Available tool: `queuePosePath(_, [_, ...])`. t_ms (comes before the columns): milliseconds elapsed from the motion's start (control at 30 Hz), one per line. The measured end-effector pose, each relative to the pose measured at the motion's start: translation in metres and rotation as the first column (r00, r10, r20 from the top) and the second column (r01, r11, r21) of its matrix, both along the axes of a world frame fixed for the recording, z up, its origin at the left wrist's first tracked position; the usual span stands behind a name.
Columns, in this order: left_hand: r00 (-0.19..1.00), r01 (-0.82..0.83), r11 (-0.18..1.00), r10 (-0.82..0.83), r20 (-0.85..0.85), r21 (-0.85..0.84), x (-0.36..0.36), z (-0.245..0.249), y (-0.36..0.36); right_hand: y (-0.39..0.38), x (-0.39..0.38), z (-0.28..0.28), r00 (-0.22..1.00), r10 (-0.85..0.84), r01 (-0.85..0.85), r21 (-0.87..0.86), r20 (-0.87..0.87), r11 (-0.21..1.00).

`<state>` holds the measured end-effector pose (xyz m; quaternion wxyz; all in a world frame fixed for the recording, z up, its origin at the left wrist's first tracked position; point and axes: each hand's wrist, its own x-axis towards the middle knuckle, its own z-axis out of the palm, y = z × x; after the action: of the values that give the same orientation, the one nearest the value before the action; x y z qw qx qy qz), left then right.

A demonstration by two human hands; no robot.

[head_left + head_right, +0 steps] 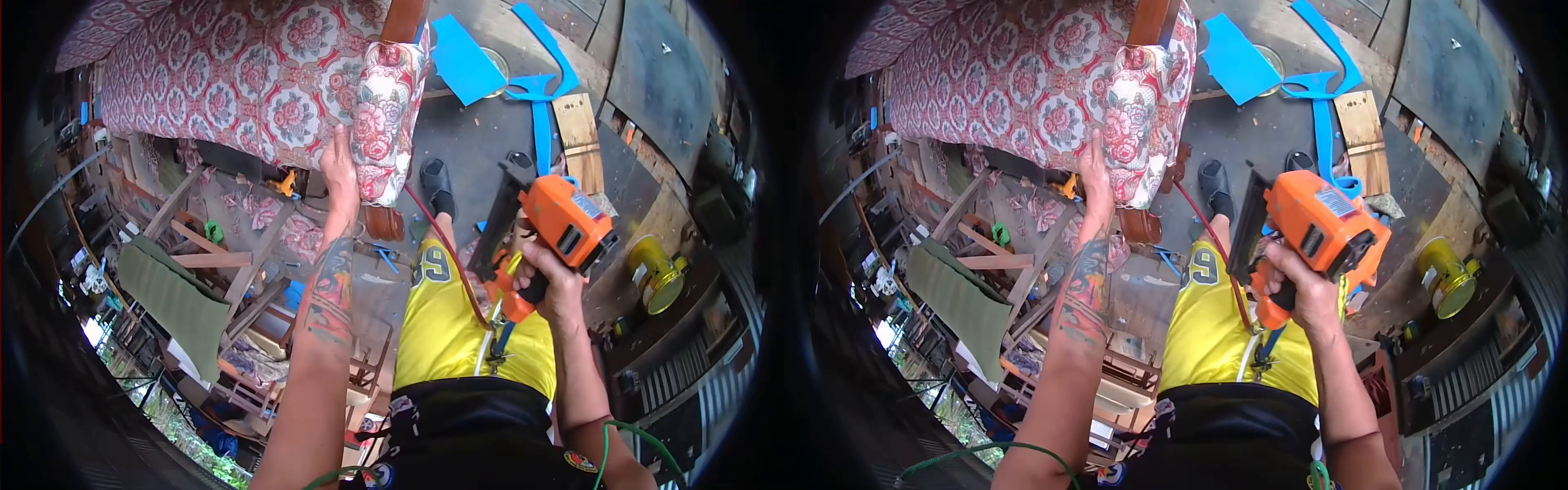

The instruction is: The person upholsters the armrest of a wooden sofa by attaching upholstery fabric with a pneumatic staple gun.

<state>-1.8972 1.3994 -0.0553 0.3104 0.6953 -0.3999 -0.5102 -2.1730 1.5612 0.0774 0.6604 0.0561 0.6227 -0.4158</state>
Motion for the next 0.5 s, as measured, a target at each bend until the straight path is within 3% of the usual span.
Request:
queuePosePath(33, [0.996,0.040,0.999,-0.039,0.076,-0.018,-0.003,0.000,-0.007,0.000,0.007,0.001,0.999,0.042,-0.042,-0.006,0.002,0.999])
queuePosePath(100, [0.994,0.075,0.997,-0.076,0.077,0.013,0.002,-0.003,-0.005,0.003,0.028,-0.003,0.999,-0.008,0.011,-0.054,0.049,0.998])
queuePosePath(200, [0.989,0.105,0.986,-0.117,0.093,0.126,0.006,-0.004,-0.005,0.005,0.052,-0.004,0.999,0.033,-0.034,-0.090,-0.012,0.995])
queuePosePath(267, [0.970,-0.004,0.975,0.058,-0.238,0.223,0.001,-0.002,-0.003,0.006,0.060,0.000,0.998,0.046,-0.049,-0.094,-0.036,0.994])
queuePosePath(367, [0.905,-0.046,0.931,0.193,-0.379,0.363,0.001,0.008,0.001,0.011,0.064,0.006,0.989,0.110,-0.116,-0.064,-0.097,0.991])
queuePosePath(433, [0.911,-0.026,0.931,0.172,-0.374,0.364,0.004,0.009,0.004,0.015,0.059,0.008,0.988,0.124,-0.130,-0.061,-0.087,0.990])
queuePosePath(500, [0.930,0.039,0.983,0.030,-0.366,0.179,0.005,0.005,0.001,0.016,0.053,0.008,0.989,0.122,-0.126,-0.055,-0.078,0.990])
